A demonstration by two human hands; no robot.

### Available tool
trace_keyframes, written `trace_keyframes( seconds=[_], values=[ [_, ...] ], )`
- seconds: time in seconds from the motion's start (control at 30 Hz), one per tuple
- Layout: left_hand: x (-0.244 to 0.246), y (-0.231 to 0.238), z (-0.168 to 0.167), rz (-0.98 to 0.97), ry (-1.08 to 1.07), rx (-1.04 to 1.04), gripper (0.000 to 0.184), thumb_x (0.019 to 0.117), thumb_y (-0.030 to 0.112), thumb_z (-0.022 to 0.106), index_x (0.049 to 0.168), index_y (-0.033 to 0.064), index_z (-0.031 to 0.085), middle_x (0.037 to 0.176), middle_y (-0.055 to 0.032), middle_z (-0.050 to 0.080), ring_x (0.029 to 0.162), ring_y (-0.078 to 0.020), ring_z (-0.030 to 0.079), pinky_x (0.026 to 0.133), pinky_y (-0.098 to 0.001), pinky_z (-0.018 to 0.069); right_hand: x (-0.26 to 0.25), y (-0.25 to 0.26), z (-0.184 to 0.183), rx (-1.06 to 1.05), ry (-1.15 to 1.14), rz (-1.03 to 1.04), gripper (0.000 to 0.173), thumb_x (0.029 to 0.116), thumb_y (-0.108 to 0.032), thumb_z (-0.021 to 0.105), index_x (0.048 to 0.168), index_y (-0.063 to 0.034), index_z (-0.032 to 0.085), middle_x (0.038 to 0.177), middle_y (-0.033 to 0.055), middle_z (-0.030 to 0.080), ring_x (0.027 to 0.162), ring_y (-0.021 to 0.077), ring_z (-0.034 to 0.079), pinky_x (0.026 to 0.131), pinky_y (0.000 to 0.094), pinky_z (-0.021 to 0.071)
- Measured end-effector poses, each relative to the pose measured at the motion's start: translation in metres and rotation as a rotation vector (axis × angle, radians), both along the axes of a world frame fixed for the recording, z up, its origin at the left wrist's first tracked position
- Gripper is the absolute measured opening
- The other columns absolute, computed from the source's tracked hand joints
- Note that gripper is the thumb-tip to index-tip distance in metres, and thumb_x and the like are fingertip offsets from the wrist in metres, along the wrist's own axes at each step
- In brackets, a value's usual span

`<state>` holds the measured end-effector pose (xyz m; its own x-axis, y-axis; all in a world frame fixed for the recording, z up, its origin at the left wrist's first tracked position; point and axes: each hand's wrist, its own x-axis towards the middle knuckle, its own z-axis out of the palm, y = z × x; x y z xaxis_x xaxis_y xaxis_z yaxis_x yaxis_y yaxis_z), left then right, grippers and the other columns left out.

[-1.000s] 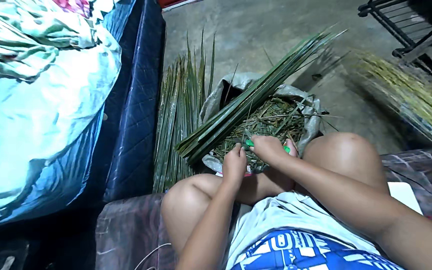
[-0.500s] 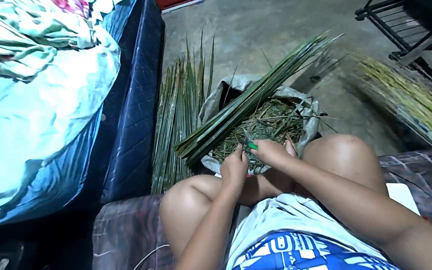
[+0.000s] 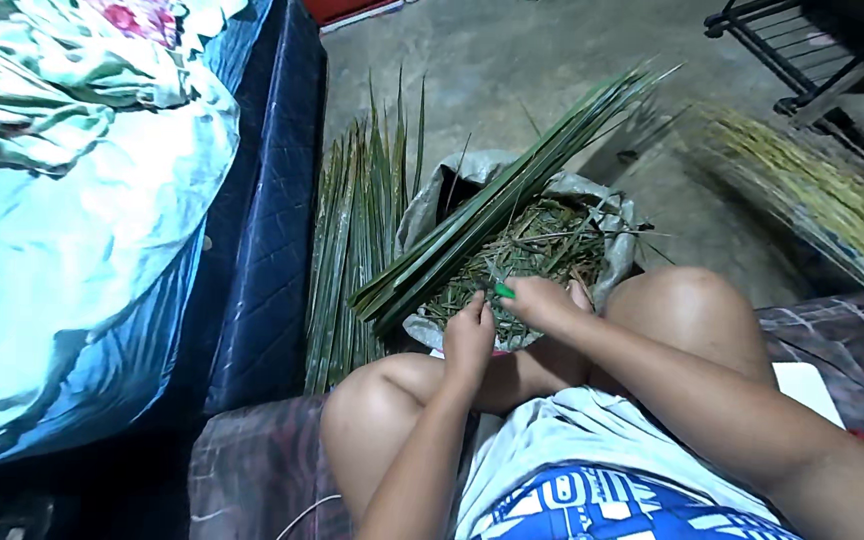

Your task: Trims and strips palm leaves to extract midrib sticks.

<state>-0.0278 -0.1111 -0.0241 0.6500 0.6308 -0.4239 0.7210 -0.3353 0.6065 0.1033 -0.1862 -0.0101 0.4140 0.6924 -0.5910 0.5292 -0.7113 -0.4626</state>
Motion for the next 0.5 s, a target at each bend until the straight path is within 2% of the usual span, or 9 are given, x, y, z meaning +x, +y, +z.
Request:
trace_keyframes(
  seconds=[0.03,0.1,0.2,0.3,0.4,0.43,0.5],
  values=[
    [-0.001,0.001,-0.004,0.033,-0.067,-0.051,0.043,0.1113,0.024,0.041,0.147,0.0043,0.055,0.101,-0.0165,0.072,0.082,-0.0239,0.069,0.082,-0.043,0.0561,-0.003,0.0,0.001,-0.008,-0.011,0.026,0.036,0.1087,-0.03,0.048,0.123,-0.0012,0.063,0.119,0.0238,0.067,0.116,0.0405,0.065,0.095,0.0611,0.0484],
    [-0.002,0.001,-0.007,0.088,-0.178,-0.155,0.04,0.1111,0.022,0.044,0.144,0.004,0.058,0.088,-0.0098,0.069,0.065,-0.0125,0.06,0.067,-0.0312,0.0529,0.005,0.002,-0.002,0.005,-0.05,-0.012,0.035,0.1085,-0.029,0.051,0.125,-0.002,0.065,0.12,0.0242,0.068,0.117,0.0418,0.065,0.096,0.0623,0.0484],
    [-0.003,0.0,-0.006,0.167,-0.294,-0.319,0.037,0.1102,0.017,0.047,0.141,0.0021,0.059,0.073,-0.0018,0.061,0.052,-0.0042,0.05,0.051,-0.0216,0.0446,0.033,0.005,-0.018,0.06,-0.111,-0.18,0.032,0.1073,-0.028,0.054,0.12,-0.0017,0.067,0.114,0.0252,0.07,0.111,0.0451,0.066,0.089,0.0655,0.0502],
    [-0.004,-0.001,-0.005,0.191,-0.324,-0.381,0.037,0.1103,0.016,0.046,0.141,0.0003,0.059,0.065,0.0001,0.056,0.047,-0.0043,0.047,0.047,-0.021,0.0415,0.047,0.005,-0.022,0.105,-0.13,-0.311,0.03,0.1071,-0.027,0.054,0.118,-0.0025,0.067,0.107,0.0243,0.07,0.104,0.0438,0.068,0.084,0.0648,0.0507],
    [-0.002,0.001,-0.004,0.203,-0.329,-0.413,0.037,0.1106,0.016,0.046,0.141,-0.0007,0.058,0.065,0.0,0.056,0.047,-0.004,0.046,0.046,-0.0206,0.0405,0.033,0.003,-0.016,0.19,-0.031,-0.269,0.03,0.1072,-0.029,0.055,0.115,-0.0017,0.064,0.1,0.0229,0.068,0.096,0.0404,0.067,0.083,0.0604,0.0512],
    [-0.002,0.002,-0.004,0.202,-0.327,-0.423,0.037,0.1106,0.017,0.046,0.141,-0.0011,0.058,0.066,-0.0003,0.057,0.047,-0.0038,0.046,0.046,-0.0204,0.0408,0.026,0.003,-0.017,0.228,0.054,-0.241,0.032,0.1082,-0.031,0.054,0.116,-0.0015,0.062,0.098,0.0213,0.066,0.093,0.037,0.065,0.082,0.0568,0.0505],
    [-0.002,0.002,-0.006,0.182,-0.311,-0.446,0.037,0.1104,0.017,0.047,0.141,-0.0014,0.058,0.066,-0.0014,0.059,0.046,-0.0039,0.046,0.045,-0.0204,0.0392,0.017,0.003,-0.019,0.283,0.237,-0.227,0.037,0.1097,-0.033,0.053,0.127,-0.001,0.059,0.103,0.0201,0.064,0.091,0.0305,0.062,0.085,0.0501,0.0495]
  ],
)
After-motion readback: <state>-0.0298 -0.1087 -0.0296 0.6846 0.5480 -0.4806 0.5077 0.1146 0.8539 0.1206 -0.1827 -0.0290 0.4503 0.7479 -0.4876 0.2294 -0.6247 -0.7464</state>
